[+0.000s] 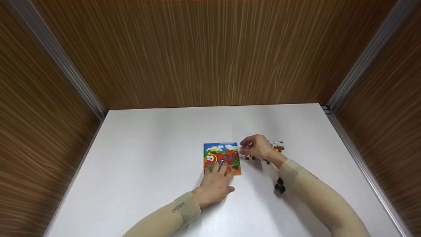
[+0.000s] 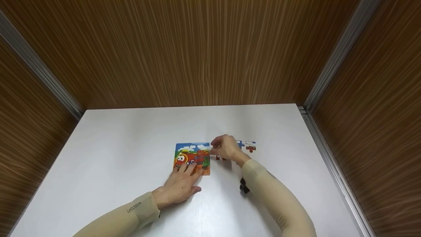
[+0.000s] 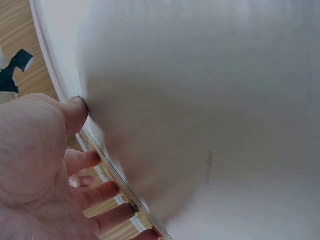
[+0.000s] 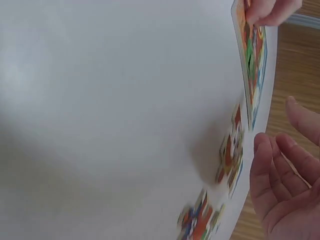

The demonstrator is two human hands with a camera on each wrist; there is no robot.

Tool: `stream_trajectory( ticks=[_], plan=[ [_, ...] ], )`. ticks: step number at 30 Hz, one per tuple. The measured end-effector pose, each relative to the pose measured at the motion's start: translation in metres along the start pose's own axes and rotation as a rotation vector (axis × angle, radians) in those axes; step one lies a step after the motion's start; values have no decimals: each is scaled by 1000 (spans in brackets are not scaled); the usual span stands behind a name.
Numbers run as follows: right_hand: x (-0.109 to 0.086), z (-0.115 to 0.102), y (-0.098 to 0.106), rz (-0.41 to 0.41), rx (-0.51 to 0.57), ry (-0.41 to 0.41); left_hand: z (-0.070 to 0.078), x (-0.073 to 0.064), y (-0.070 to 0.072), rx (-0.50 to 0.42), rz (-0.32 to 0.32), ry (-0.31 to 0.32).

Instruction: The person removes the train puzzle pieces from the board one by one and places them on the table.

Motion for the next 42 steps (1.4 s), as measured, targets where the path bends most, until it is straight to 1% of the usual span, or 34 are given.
stream_trajectory(
  ticks=[4,7,9,15,17,20,23,28,36,39,42],
  plan=[
    [5,-6,-12,-41,-13,-1,0,0,-1,-11,-15,-4],
    [7,-9,-19,-80,-20,2,0,0,-1,-3,-20,-9],
    [8,-12,-23,-95,-38,20,0,0,-1,8,-18,-12],
    [10,-20,-30,-101,-139,120,2,2,0,51,7,-25],
    [10,-21,-32,-101,-160,129,2,2,0,61,13,-29],
    [10,-22,-33,-105,-172,127,2,1,0,47,10,-26],
    [11,-24,-34,-110,-184,146,1,1,1,38,6,-21],
    [13,-27,-35,-108,-181,160,1,1,1,39,6,-22],
    [12,-27,-39,-67,-180,162,0,1,1,42,10,-23],
    [12,-24,-40,-54,-152,146,0,1,0,42,11,-23],
    [11,-20,-41,-57,-72,112,0,0,0,54,23,-27]
  ],
)
Point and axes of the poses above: each hand's wrist, its own x-axis towards the middle knuckle, its own y-axis out of the back of the hand, z = x × y, the point moved 5 cm from there along x, towards the middle knuckle, and after that the axes turned 1 degree about y, right-handed, at the moved point
